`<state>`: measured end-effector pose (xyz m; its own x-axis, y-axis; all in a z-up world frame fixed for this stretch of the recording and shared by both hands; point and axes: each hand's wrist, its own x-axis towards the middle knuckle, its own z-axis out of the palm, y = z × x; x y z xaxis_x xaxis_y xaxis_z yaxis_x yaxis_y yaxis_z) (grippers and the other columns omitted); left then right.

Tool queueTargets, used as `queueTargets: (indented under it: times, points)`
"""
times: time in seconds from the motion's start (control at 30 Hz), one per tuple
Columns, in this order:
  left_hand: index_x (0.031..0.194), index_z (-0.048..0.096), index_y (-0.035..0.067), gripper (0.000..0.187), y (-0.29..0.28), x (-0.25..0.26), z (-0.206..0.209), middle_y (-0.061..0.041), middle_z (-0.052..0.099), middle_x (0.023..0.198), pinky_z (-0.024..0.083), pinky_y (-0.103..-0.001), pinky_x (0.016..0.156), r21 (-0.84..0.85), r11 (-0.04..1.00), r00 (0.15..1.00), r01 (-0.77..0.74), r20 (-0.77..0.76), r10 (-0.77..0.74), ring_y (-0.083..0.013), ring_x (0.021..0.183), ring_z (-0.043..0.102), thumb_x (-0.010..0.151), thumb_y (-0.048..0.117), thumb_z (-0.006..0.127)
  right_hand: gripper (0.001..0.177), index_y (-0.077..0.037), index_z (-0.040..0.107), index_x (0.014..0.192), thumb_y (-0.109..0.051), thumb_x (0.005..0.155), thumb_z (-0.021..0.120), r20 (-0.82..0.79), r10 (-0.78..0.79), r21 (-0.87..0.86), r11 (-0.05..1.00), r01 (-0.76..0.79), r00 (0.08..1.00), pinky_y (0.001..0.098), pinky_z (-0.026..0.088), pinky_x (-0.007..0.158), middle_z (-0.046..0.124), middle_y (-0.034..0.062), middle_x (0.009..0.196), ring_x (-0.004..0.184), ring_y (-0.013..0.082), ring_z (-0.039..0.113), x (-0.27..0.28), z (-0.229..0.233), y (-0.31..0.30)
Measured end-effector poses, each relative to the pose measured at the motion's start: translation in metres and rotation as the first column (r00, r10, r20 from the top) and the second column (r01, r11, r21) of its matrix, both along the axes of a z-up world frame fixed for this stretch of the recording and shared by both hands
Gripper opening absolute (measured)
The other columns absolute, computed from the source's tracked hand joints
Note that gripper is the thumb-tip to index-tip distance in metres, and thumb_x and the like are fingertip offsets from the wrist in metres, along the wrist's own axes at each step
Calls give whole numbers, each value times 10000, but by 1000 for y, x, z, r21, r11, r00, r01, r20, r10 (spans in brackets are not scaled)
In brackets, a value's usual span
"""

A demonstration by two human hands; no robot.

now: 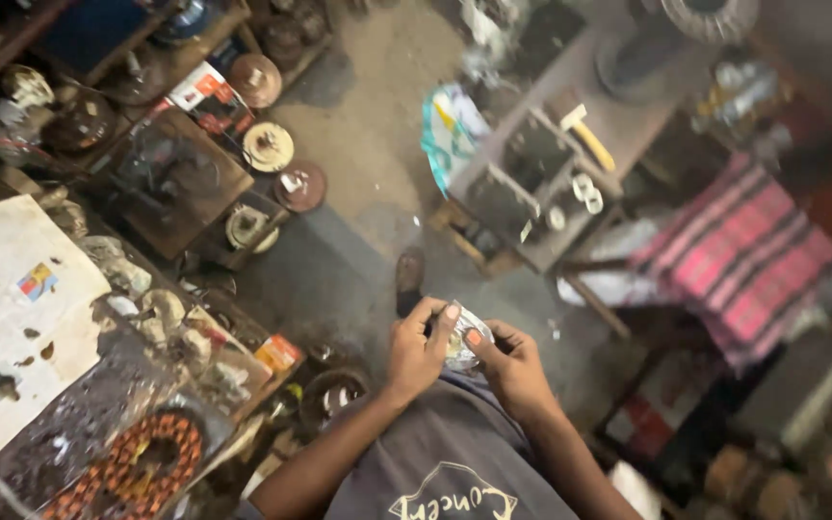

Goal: The person works on an electric motor on a cluttered workbench. They strip and twist wires, connect them to the motor's internal components, and handle small parts and tools. The person also retrieves a small bag of parts from a shelf and places items on the bench.

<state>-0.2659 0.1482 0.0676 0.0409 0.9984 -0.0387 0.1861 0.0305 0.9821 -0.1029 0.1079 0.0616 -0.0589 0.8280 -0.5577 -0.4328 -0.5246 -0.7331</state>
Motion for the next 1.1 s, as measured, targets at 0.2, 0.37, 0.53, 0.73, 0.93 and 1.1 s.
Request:
queueTargets:
  times: [0.2,0.37,0.53,0.73,0.93,1.1]
  points:
    - [979,713,93,253,165,-21,7,-151,735,828,541,-367,677,-103,988,968,119,-210,-138,-239,758,720,957,345,698,272,9,719,1120,-192,938,716,105,227,120,964,-239,968,248,519,743,721,12,946,852,73,637,-3,-3,160]
    - [1058,717,58,266,248,-27,5,-50,708,870,502,-263,651,-253,940,943,227,297,-148,-67,754,609,914,272,780,233,38,741,1053,-159,929,766,172,66,116,989,-86,983,262,495,730,720,43,936,827,98,619,0,-3,255]
    - [965,752,12,250,319,-22,-13,-1,751,845,539,-217,670,-367,912,965,181,247,-92,-34,760,646,860,217,850,228,43,738,1049,-136,919,794,226,-102,156,985,68,969,269,533,761,742,66,952,843,113,656,4,-5,317]
    - [998,735,11,255,412,-24,-32,-3,740,865,546,-214,698,-364,852,900,375,363,-241,-37,773,639,850,180,856,221,9,726,1049,-159,916,775,269,-102,66,994,88,958,256,538,793,737,26,942,863,90,658,14,-8,387]
    - [974,739,18,202,507,-38,-28,-3,729,833,516,-211,647,-389,826,906,408,281,-315,-38,731,625,904,185,828,208,38,748,1035,-135,930,796,164,-277,-6,960,281,947,255,515,782,736,42,931,837,98,647,-4,-14,453]
    - [1065,742,32,261,567,-28,-47,-19,719,897,522,-221,703,-501,798,926,334,332,-179,-55,775,627,999,283,717,137,-12,759,1064,-114,973,770,362,-420,94,905,415,832,247,530,812,732,37,945,851,100,655,-14,-14,500]
